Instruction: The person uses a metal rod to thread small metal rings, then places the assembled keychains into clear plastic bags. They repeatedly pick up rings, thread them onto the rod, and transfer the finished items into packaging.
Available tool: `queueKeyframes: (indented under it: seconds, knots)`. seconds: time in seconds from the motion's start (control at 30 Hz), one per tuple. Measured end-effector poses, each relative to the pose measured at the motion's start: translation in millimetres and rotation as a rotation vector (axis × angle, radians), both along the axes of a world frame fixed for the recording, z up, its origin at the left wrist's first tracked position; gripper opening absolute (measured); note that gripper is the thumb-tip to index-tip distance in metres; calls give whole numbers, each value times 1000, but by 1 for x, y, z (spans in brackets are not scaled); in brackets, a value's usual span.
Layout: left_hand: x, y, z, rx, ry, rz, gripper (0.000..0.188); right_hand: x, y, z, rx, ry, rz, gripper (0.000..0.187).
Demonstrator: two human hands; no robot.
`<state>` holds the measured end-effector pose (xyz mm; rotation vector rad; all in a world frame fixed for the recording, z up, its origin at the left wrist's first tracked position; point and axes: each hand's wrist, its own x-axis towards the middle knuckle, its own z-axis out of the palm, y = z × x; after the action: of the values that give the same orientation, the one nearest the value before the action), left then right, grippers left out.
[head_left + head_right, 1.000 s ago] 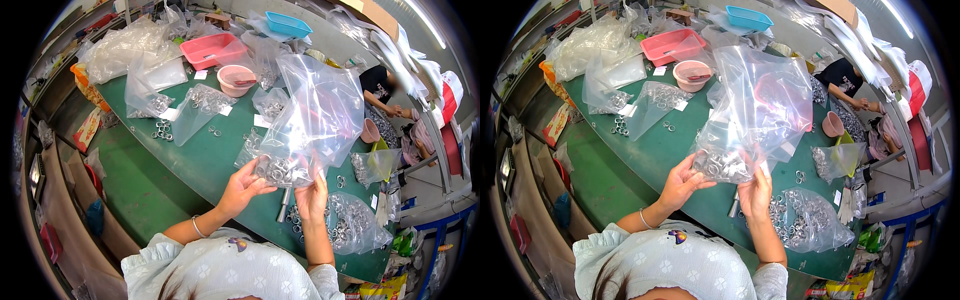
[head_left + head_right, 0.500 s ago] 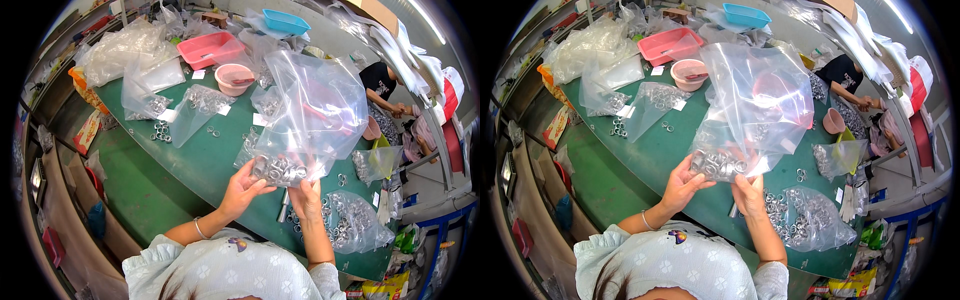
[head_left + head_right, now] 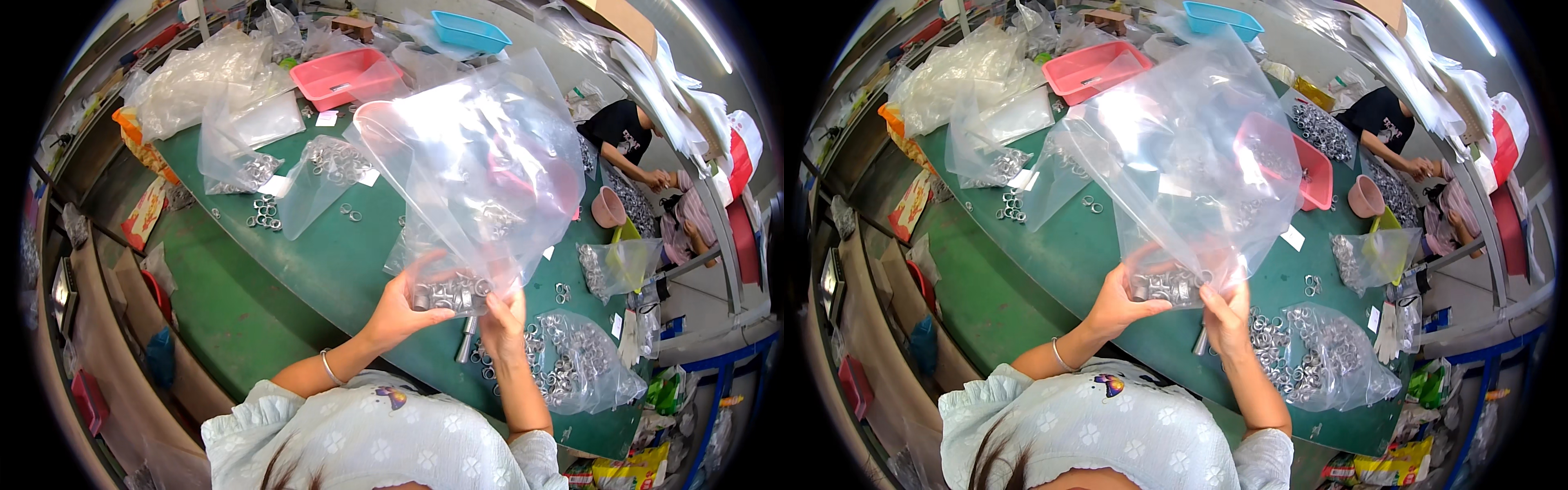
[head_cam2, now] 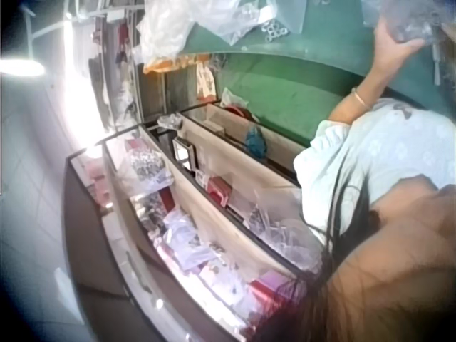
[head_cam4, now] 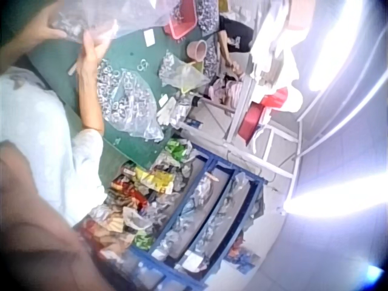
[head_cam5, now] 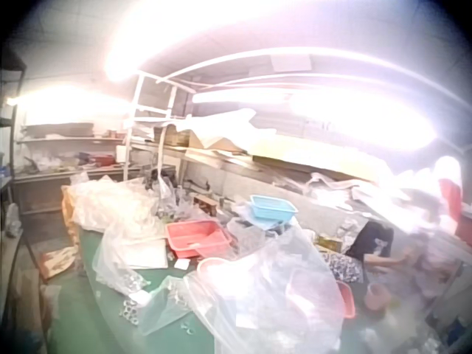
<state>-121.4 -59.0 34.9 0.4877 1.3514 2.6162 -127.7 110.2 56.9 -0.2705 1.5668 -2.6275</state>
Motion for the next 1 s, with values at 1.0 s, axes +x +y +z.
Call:
queueKeyframes:
  seconds: [1.0]
  knots:
    - [-12,-33,-61,-366,95,-228,56,-15,93,-8,579,-27,309,68]
